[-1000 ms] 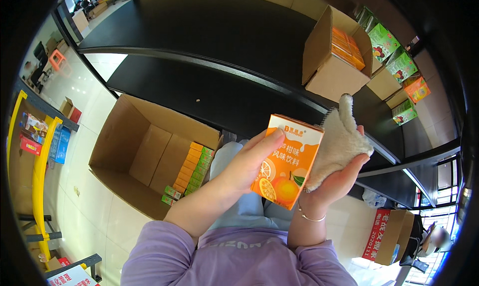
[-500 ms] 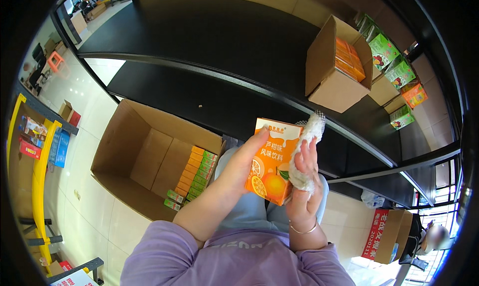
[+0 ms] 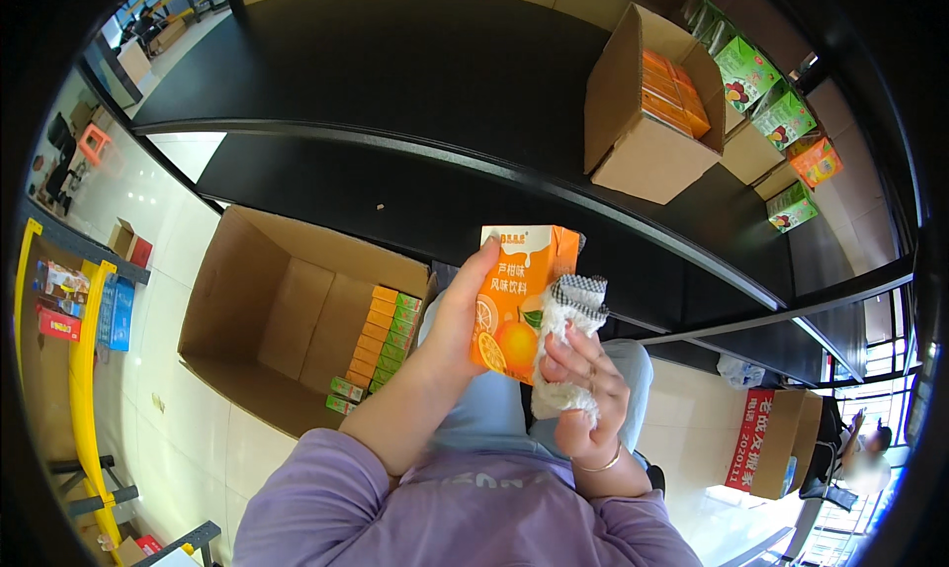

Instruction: The person wipes small orange and green juice cartons with a cloth and places them into a cardboard box. They handle the cartons one at a time, wiping each surface before stacking them neatly inside the box.

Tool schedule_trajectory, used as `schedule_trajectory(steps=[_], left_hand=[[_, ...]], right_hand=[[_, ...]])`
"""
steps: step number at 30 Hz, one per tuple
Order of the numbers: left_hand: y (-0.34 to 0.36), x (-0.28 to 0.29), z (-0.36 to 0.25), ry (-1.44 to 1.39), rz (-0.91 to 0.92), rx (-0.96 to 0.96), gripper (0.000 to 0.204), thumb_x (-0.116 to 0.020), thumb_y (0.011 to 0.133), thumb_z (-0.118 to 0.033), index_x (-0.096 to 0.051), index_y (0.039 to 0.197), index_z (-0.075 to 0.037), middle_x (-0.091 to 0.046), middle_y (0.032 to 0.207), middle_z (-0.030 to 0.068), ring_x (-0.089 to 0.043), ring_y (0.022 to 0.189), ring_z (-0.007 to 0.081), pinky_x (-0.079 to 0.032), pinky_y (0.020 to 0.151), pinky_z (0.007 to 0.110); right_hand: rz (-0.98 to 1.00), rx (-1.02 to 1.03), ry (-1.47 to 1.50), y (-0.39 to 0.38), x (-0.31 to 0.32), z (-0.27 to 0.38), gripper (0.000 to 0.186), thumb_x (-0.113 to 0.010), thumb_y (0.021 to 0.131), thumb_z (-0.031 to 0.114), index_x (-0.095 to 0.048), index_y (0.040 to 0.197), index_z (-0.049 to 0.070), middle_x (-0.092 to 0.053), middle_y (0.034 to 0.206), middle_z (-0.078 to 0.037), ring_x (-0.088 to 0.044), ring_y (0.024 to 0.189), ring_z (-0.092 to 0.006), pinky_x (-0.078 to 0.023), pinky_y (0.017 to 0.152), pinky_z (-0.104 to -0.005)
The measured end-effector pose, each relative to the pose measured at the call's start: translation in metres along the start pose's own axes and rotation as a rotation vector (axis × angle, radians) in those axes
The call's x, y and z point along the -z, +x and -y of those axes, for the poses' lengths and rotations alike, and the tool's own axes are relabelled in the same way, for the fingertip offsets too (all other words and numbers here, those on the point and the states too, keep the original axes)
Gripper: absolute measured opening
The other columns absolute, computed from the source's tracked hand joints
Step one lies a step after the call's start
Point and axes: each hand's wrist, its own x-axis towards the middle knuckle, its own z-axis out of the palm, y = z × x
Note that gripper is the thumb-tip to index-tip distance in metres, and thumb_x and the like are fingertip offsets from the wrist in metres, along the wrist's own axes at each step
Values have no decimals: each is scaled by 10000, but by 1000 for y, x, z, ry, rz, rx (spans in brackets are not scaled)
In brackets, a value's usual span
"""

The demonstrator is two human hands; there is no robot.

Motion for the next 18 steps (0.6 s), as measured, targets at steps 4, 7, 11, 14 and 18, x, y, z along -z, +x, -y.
schedule_trajectory(steps=[4, 7, 11, 14, 18], left_hand=[[-2, -6, 5, 14, -43, -30, 498, -400, 881, -408, -458, 1177, -11, -548, 1097, 138, -548, 983, 230, -434, 859, 356], [-3, -4, 9, 73, -82, -44, 493, -407, 880, -414, -465, 1168, -18, -558, 1074, 131, -564, 951, 216, -457, 825, 344], [-2, -6, 23, 120, -72, -47, 475, -402, 892, -407, -455, 1171, -27, -562, 1058, 122, -568, 943, 201, -465, 816, 333], [3, 1, 37, 266, -76, -88, 489, -361, 907, -411, -430, 1197, -23, -543, 1107, 123, -554, 990, 204, -459, 843, 336], [6, 6, 58, 465, -41, -106, 526, -307, 916, -433, -398, 1221, -14, -522, 1147, 119, -541, 1020, 204, -449, 866, 336]], right_hand=[[59, 15, 26, -18, 14, -6, 315, -476, 704, 154, -643, 889, -39, -608, 1034, -151, -480, 1131, -295, -288, 984, -372], [65, -8, 84, -28, 16, -9, 325, -481, 719, 167, -635, 918, -38, -600, 1047, -154, -479, 1130, -298, -298, 980, -357], [55, 22, 67, -36, 23, -10, 317, -481, 722, 162, -638, 908, -40, -600, 1041, -161, -483, 1123, -304, -302, 978, -369], [26, 39, 62, -40, 32, -14, 319, -477, 724, 165, -638, 893, -52, -601, 1037, -165, -485, 1122, -305, -310, 973, -382], [-18, -3, 75, -40, 49, -21, 327, -468, 723, 165, -633, 873, -74, -604, 1026, -172, -480, 1124, -306, -322, 964, -397]])
